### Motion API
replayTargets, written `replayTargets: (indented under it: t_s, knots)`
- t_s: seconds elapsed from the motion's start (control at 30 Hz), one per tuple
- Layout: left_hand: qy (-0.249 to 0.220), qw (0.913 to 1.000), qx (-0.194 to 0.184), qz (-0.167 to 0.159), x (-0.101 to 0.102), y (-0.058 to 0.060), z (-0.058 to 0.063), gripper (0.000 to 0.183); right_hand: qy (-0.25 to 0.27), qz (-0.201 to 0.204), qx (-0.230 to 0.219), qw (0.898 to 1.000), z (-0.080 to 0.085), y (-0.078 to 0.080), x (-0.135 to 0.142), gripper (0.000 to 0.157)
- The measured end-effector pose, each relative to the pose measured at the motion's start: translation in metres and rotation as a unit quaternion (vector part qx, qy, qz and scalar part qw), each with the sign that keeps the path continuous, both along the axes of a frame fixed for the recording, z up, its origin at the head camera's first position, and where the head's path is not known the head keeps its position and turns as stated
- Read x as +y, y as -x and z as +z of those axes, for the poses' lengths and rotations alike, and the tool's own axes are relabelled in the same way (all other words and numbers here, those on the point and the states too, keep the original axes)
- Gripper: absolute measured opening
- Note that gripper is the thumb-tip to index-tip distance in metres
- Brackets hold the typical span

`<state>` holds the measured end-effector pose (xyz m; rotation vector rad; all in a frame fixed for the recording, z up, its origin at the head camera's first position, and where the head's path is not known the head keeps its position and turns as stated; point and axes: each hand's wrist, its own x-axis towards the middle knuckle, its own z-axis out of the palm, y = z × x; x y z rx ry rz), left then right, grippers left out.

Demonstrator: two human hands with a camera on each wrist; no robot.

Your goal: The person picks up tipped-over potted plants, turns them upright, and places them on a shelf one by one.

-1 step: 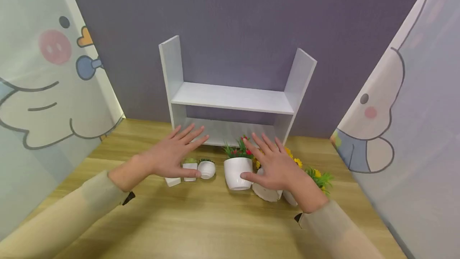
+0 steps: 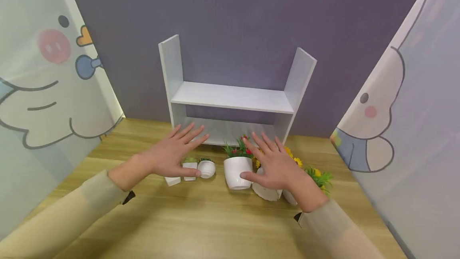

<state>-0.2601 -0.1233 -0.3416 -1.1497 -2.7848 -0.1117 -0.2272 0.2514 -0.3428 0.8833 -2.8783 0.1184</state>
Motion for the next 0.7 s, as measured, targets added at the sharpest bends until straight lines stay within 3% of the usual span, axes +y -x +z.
replayTargets:
  t_s: [0.27,0.7]
  knots:
    - [0.017,0.9998,-0.010,-0.003,0.0021,-0.0022,-0.0031,0.109,0.003,-0.006,-0.016,1.000,-0.0052,-0.0029,-0.0018,0.095]
    - [0.004,0.9999,-0.010,0.001,0.0009,-0.0042,-0.0037,0.108,0.001,-0.018,-0.008,1.000,-0.0007,-0.0021,0.0015,0.093]
